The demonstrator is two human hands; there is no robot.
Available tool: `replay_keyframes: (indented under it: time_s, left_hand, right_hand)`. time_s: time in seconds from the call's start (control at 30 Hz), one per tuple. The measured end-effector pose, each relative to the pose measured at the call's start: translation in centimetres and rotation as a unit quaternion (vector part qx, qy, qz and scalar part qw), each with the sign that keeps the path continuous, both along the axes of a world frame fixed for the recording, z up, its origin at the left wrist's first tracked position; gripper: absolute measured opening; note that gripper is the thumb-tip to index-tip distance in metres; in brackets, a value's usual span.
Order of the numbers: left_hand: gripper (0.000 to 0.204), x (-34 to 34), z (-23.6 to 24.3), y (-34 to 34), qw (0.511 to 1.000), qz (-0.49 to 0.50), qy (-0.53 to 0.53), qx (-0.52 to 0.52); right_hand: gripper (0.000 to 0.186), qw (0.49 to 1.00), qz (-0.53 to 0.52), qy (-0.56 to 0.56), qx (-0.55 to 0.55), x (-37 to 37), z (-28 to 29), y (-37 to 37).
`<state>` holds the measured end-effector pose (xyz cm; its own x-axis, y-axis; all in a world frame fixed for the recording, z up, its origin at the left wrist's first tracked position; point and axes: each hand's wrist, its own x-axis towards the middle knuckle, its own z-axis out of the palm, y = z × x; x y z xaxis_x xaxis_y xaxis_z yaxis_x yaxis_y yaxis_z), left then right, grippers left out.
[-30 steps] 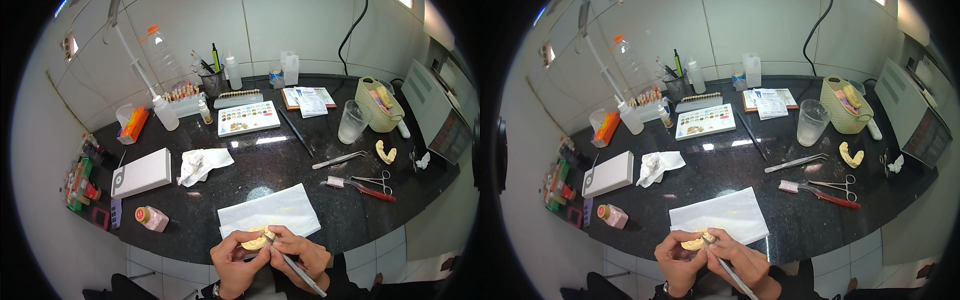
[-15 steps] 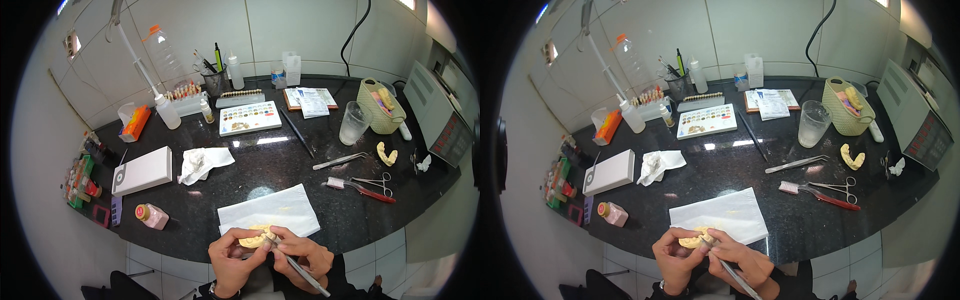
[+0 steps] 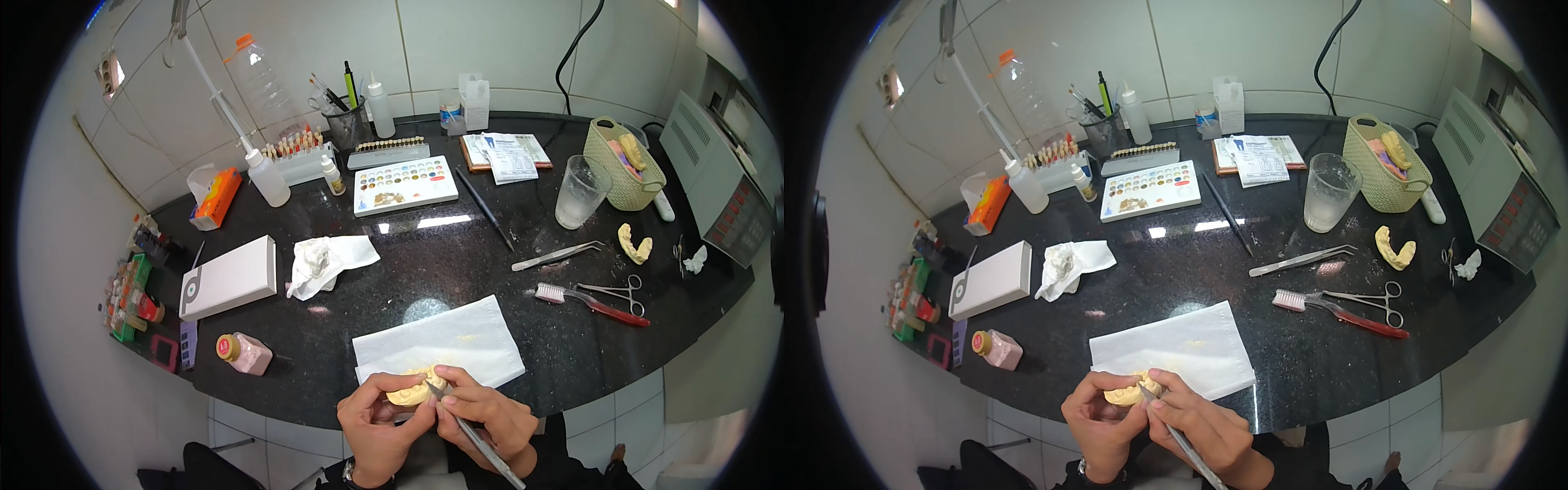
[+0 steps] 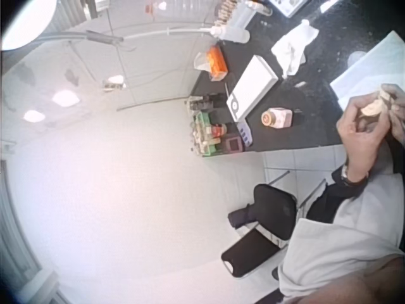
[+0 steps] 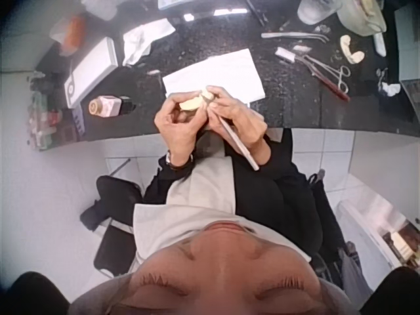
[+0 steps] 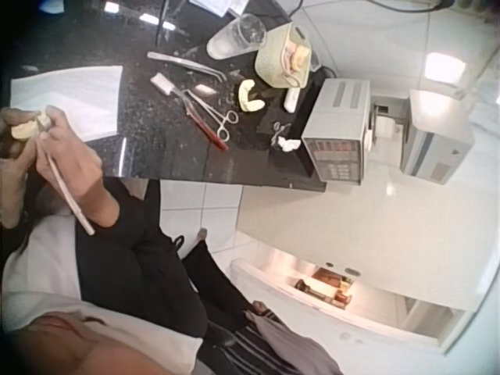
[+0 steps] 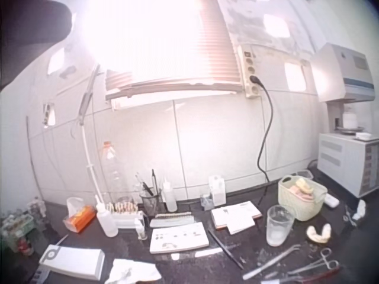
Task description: The person holds a yellow dental cast, applies a liquid using a brush, and then uses a metal tool to scrape and refine the surface of the cast while it rests on a paper towel.
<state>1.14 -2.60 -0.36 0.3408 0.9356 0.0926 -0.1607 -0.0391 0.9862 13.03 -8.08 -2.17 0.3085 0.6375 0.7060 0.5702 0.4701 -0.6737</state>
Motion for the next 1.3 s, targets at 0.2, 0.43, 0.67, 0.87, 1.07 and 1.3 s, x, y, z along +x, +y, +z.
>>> replay_keyframes:
  time_s: [0.2, 0.43, 0.67, 0.87, 1.07, 1.3]
  left_hand:
    - [0.028, 0.2, 0.4, -0.2, 1.000, 0.012, -0.009, -0.026]
    - [0.027, 0.3, 0.3, -0.2, 0.999, 0.017, 0.008, -0.029]
    - [0.027, -0.1, -1.0, -0.4, 0.999, 0.036, 0.029, 0.011]
    - [0.026, 0.3, 0.0, -0.3, 0.999, 0.033, 0.005, -0.040]
    - [0.027, 0.1, -0.5, -0.3, 0.999, 0.034, 0.028, -0.018]
    - [0.026, 0.2, -0.1, -0.4, 0.998, 0.034, 0.001, -0.044]
  right_hand:
    - [0.024, 1.000, 0.005, 0.029, 0.000, 0.0, 0.0, -0.5]
    - [0.023, 1.000, -0.010, -0.009, 0.005, -0.1, 0.2, 0.0]
    - [0.023, 1.000, -0.004, 0.023, -0.001, 0.0, -0.1, 0.0]
    - [0.024, 1.000, 0.000, 0.022, 0.005, 0.1, 0.0, -0.3]
    - [0.025, 1.000, -0.012, 0.004, 0.002, 0.1, 0.1, 0.1]
    - [0.024, 0.999, 0.002, 0.032, 0.004, 0.0, 0.2, -0.3]
